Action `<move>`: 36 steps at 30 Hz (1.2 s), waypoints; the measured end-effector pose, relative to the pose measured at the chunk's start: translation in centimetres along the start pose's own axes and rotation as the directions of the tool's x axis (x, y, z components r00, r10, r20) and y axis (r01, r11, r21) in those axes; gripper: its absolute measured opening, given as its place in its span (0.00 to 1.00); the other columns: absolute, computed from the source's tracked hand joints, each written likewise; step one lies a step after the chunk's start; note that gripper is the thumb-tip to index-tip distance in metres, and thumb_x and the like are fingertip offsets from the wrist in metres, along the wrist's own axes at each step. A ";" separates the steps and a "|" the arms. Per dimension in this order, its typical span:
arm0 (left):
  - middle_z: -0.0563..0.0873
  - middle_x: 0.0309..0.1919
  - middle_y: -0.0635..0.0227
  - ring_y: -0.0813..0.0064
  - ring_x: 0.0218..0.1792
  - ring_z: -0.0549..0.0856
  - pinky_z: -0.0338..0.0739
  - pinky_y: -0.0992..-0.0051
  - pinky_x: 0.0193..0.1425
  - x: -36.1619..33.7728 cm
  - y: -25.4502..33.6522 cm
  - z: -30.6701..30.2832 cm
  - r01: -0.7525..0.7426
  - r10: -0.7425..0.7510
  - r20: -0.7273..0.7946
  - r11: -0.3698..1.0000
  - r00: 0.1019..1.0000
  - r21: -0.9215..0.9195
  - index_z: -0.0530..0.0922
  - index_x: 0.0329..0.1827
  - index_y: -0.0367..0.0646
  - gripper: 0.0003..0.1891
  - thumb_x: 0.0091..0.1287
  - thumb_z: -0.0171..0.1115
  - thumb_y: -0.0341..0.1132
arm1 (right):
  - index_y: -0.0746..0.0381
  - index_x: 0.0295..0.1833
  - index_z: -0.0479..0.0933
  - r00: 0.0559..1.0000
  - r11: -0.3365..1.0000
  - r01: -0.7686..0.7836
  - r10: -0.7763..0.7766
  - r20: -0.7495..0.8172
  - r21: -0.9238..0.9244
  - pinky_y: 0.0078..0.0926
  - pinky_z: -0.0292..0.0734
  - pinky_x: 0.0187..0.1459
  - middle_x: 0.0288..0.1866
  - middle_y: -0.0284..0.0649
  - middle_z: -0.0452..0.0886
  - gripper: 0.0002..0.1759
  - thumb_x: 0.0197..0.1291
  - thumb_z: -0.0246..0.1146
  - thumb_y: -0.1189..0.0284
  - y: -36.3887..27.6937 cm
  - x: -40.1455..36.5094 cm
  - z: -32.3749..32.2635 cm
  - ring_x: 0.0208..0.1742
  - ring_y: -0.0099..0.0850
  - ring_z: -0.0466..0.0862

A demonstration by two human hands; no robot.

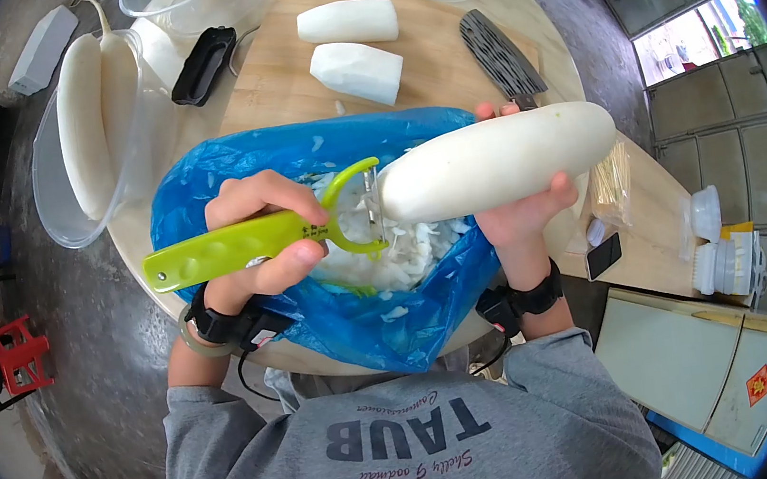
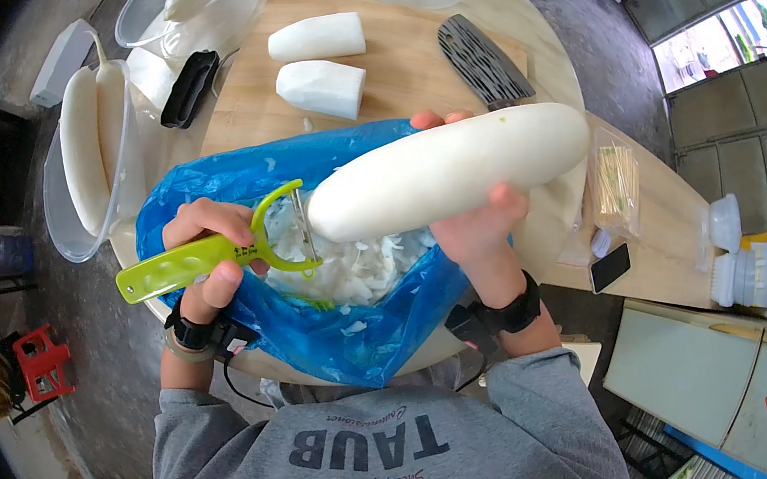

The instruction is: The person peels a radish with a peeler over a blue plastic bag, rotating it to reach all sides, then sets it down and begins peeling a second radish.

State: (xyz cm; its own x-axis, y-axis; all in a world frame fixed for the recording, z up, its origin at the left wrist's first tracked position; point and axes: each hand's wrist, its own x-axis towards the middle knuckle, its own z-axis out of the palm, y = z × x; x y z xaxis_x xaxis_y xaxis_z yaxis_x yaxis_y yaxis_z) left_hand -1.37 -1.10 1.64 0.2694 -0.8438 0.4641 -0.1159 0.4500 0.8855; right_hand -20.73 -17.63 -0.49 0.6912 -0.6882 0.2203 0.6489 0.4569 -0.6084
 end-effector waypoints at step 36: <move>0.72 0.14 0.66 0.81 0.13 0.68 0.60 0.82 0.18 -0.3 0.2 0.2 0.015 -0.006 -0.254 0.999 0.967 0.034 0.67 0.28 0.43 0.14 0.63 0.52 0.44 | 0.57 0.64 0.58 0.996 0.988 -0.085 0.089 -0.025 0.132 0.40 0.57 0.64 0.66 0.42 0.58 0.45 0.40 0.70 0.57 1.0 -0.2 0.4 0.67 0.34 0.59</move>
State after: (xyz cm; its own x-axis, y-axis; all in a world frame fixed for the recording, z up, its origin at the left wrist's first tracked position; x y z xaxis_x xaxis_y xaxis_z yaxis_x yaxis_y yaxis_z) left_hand -1.65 -0.84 1.73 0.5041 -0.7444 0.4378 -0.1444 0.4271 0.8926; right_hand -20.11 -16.87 -0.83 0.7382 -0.6585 0.1464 0.6240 0.5841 -0.5190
